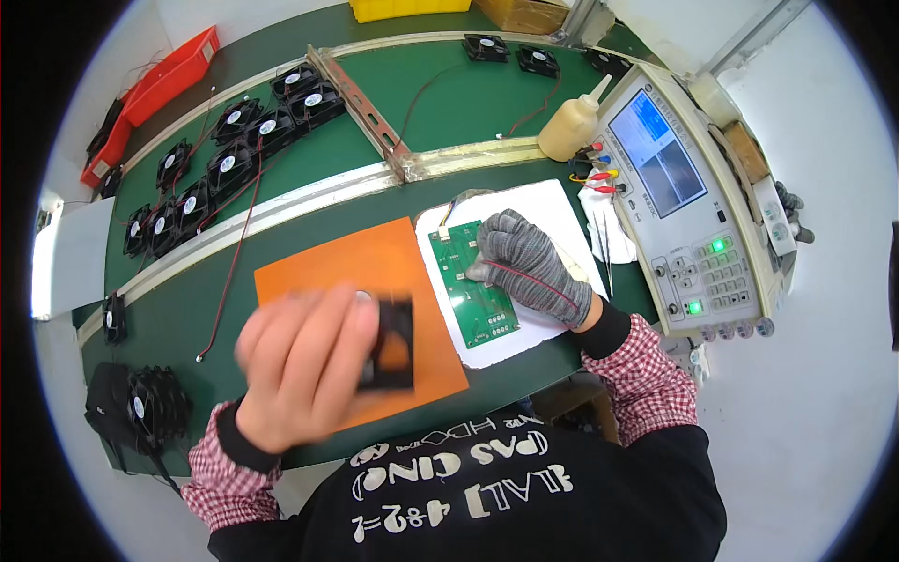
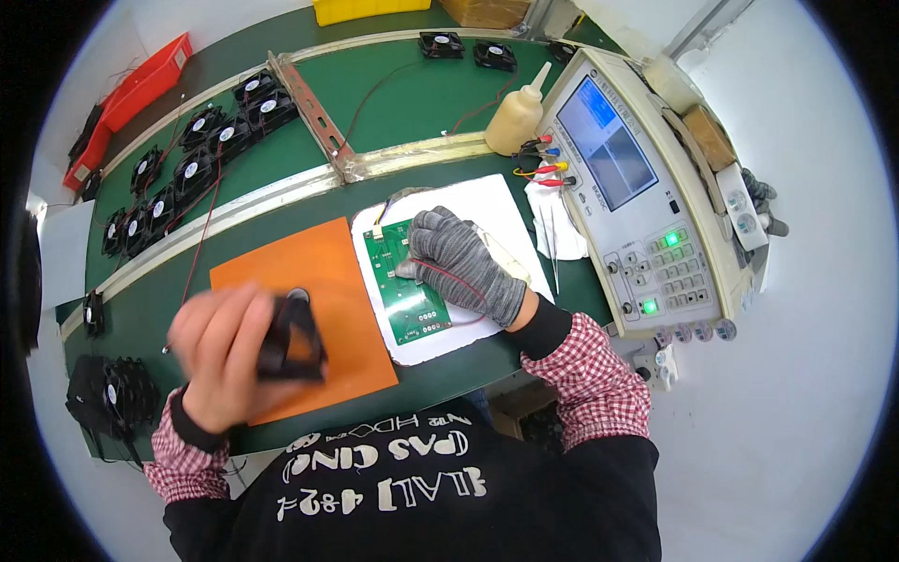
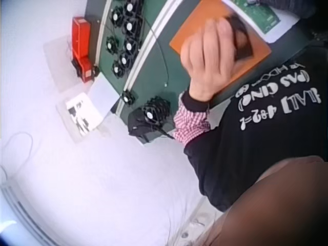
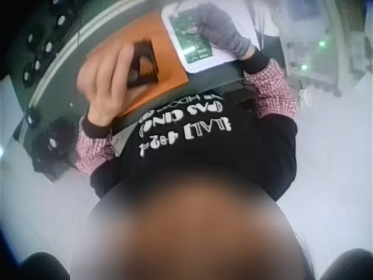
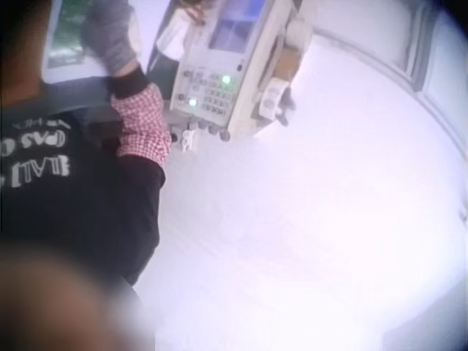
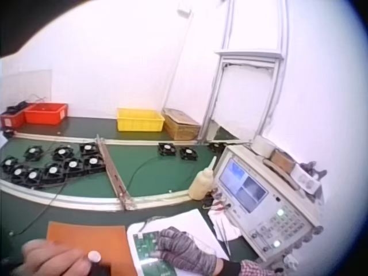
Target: The person repeatedly picks up small black cooling fans from a pile on the left and connects their wires to a green circuit board on the right. The person uses a red probe to touch the board while holding the fan, then places the fan back on the pile. This cycle is repeated for multiple fans throughout the clip.
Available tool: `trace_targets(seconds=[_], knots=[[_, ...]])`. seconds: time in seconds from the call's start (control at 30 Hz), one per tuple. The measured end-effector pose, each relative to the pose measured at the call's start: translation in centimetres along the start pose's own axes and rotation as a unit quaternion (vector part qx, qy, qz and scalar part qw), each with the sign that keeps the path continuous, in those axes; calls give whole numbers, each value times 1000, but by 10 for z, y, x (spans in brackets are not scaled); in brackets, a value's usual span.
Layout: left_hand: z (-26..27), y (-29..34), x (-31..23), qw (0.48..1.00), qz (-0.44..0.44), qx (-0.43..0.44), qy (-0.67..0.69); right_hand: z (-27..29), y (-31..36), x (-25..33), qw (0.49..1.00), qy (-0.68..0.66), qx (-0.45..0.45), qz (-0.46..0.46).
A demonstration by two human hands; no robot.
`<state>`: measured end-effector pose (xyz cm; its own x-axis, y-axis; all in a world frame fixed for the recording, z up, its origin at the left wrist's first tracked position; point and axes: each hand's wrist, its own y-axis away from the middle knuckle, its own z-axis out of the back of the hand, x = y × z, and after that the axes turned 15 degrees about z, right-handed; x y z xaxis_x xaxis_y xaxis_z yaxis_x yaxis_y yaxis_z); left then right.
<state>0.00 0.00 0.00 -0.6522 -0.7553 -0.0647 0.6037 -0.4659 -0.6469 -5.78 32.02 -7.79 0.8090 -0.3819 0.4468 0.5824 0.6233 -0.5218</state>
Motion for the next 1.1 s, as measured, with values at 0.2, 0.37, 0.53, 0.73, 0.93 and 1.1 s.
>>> trace_targets(seconds=[0.2,0.37,0.53,0.73,0.93,1.1], knots=[[46,-8,-13,720,138,288,616,-3,1,3,999,-20,-28,-25],[31,-32,14,242,193,525,793,-2,1,0,1000,1,-24,-17],[41,4,-8,862,212,106,449,-3,-4,5,999,-8,-32,-39],[8,-36,-4,991,-50,-121,37,-12,3,-4,998,60,-11,-4],[-114,-143,63,980,104,-85,149,-10,6,1,974,-85,-198,-68],[-198,-135,186,970,177,-43,-161,-4,-4,10,946,-119,-246,-174]])
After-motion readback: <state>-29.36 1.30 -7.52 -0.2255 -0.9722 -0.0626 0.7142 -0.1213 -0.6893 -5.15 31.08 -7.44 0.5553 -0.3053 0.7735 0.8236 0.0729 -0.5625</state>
